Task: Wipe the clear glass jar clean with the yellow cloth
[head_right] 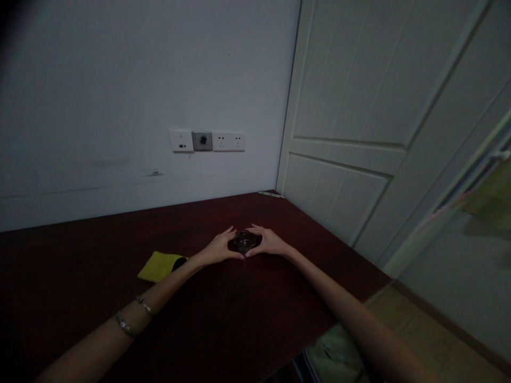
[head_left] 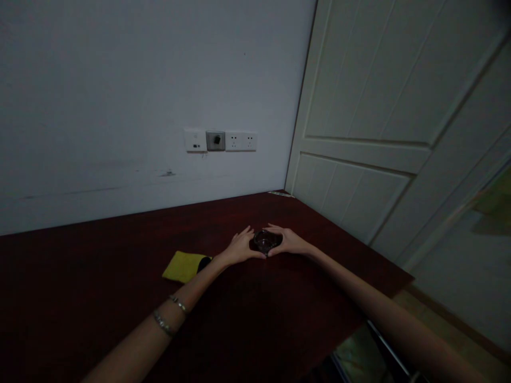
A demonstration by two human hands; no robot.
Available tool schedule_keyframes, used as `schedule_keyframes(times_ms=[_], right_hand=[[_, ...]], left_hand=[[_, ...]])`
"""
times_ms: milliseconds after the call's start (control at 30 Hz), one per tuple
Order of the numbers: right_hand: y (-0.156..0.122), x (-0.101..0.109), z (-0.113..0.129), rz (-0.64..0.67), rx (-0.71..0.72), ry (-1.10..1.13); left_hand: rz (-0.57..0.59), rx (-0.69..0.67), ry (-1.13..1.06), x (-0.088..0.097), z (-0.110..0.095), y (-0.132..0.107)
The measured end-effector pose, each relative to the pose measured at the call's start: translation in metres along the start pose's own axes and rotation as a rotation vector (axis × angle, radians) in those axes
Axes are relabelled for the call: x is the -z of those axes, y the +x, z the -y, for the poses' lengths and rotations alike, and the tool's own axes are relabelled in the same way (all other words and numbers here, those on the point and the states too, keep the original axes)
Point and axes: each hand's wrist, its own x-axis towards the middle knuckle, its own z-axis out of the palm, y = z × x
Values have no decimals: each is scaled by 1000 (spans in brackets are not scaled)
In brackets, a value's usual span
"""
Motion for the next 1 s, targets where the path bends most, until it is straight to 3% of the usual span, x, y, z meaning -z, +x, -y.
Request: schedule_keyframes(times_ms=[1000], right_hand=[[-3,-5,-5,-8,-32,13]], left_hand=[[73,59,85,1,-6,-2]])
